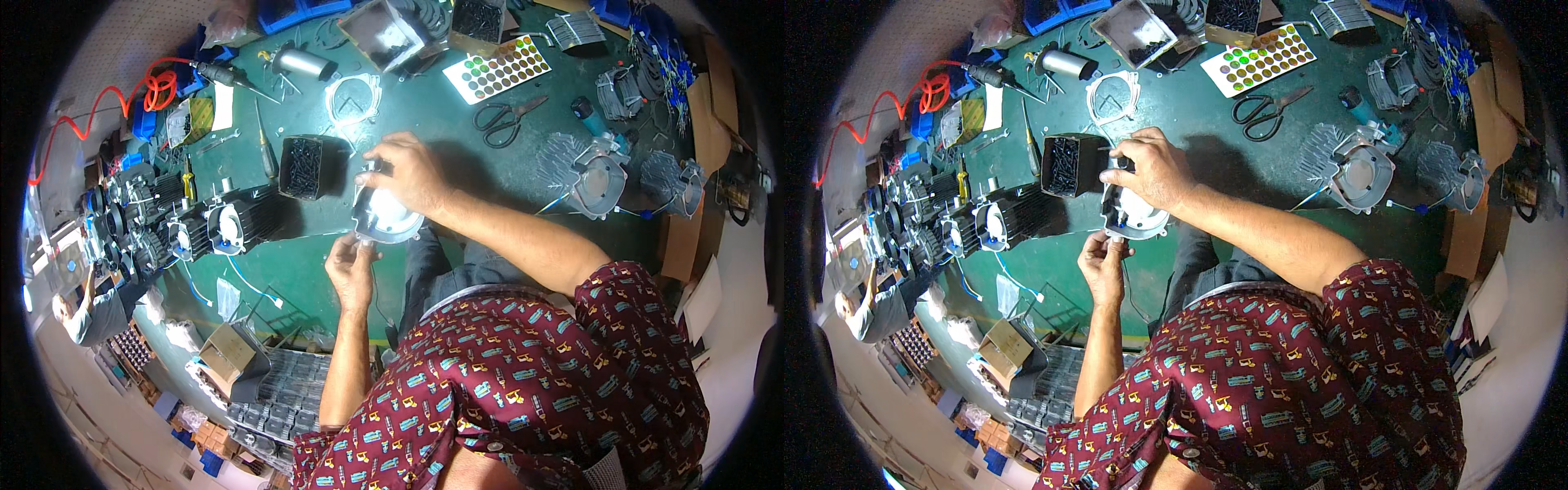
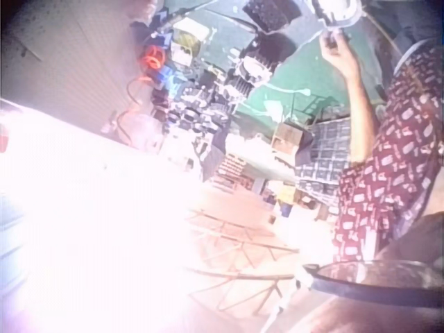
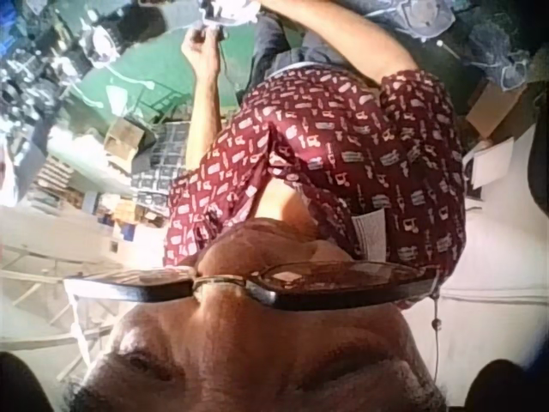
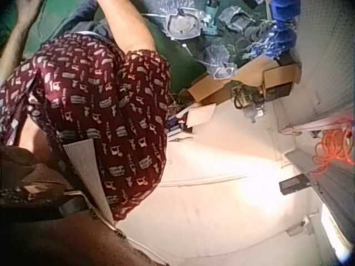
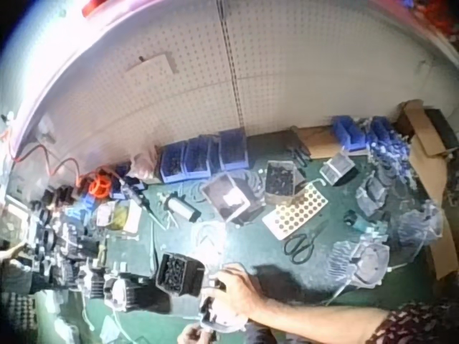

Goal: The person assembles small electronic components on a workbench. They connect wires to circular metal housings, secure them with a screwdriver, and place the finished units on the table. The person handles multiple units one at a time, repeating the same steps for each.

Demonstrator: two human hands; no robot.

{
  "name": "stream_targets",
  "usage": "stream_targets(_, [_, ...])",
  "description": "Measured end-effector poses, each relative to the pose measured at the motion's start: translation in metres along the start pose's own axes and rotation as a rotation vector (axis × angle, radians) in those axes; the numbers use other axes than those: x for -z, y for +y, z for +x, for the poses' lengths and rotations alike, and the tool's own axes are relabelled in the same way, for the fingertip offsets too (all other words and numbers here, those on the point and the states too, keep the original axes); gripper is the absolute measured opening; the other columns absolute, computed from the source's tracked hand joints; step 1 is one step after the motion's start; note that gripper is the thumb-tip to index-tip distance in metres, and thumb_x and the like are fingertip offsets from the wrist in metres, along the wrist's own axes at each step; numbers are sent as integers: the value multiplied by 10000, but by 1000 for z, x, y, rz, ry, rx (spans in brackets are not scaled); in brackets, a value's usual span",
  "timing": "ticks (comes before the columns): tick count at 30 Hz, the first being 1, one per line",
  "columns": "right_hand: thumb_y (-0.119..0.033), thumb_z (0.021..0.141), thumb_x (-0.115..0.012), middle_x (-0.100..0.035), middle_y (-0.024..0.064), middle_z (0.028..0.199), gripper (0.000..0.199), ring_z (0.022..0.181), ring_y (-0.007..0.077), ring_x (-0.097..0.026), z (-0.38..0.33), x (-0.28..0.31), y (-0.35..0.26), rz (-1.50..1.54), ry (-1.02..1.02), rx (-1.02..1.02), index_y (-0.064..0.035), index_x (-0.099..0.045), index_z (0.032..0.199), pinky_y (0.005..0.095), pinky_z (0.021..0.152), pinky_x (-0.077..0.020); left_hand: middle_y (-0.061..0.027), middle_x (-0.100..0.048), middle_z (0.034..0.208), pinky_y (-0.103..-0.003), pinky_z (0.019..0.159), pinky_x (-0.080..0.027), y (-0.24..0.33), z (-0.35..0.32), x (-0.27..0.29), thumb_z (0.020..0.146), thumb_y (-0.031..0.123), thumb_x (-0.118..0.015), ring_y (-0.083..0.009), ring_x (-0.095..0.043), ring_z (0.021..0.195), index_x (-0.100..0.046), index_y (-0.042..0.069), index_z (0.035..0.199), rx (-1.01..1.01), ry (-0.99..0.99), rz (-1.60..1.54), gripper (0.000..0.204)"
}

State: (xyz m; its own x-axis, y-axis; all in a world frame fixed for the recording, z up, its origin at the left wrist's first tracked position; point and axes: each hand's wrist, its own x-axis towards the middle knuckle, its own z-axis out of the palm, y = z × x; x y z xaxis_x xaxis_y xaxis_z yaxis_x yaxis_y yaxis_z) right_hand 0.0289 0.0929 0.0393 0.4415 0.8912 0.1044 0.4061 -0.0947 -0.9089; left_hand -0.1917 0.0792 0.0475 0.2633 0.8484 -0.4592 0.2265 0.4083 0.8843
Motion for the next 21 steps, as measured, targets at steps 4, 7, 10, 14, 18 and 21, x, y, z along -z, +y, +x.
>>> stream_targets(4, [-280, 733, -867, -712, 163, 978, 361, 1064, 335, -621, 3, -1, 8, 35, -19, 35, -30, -751, 967, 427, 946, -486, -53, -676, 853, -272, 622, -561, 1, -1, -11, 971, 132, -696, -99, -623, 714, -630, -37, 1059, -80, 51, 60, 202])
stream_targets(7, [-259, 727, -871, -705, 164, 995, 365, 1059, 328, -616, 2, 1, 10, 36, -26, 57, -26, -746, 978, 421, 952, -484, -36, -659, 818, -250, 586, -530, 2, -2, -14, 973, 125, -693, -83, -601, 688, -618, -22, 1009, -72, 73, 166, 169])
stream_targets(10, [-247, 736, -865, -693, 171, 1032, 370, 1093, 321, -608, -6, 0, 5, 19, -20, 76, -26, -743, 1006, 415, 965, -486, -18, -634, 774, -239, 543, -500, 1, -4, -13, 977, 129, -687, -72, -576, 644, -592, 2, 947, -69, 101, 222, 161])
stream_targets(14, [-239, 743, -859, -693, 164, 1016, 358, 1121, 317, -600, -7, 4, 7, 24, -3, 11, -34, -747, 1015, 415, 961, -484, -61, -647, 814, -262, 552, -533, 11, 0, -14, 945, 46, -646, -107, -610, 687, -603, -32, 951, -5, 96, 274, 89])
stream_targets(18, [-237, 751, -854, -693, 166, 1027, 364, 1111, 323, -607, -9, 3, 7, -6, 29, 19, -30, -746, 1030, 420, 955, -487, -46, -641, 798, -263, 584, -543, 11, 7, -13, 967, 64, -642, -101, -604, 675, -591, -22, 959, -32, 50, 258, 100])
stream_targets(21, [-231, 741, -861, -691, 172, 1037, 374, 1108, 323, -611, -11, 2, 0, 21, 37, -26, -21, -744, 1027, 418, 950, -496, -63, -648, 820, -279, 612, -556, 18, 4, -10, 983, 21, -601, -109, -617, 687, -589, -41, 976, -7, 2, 257, 64])
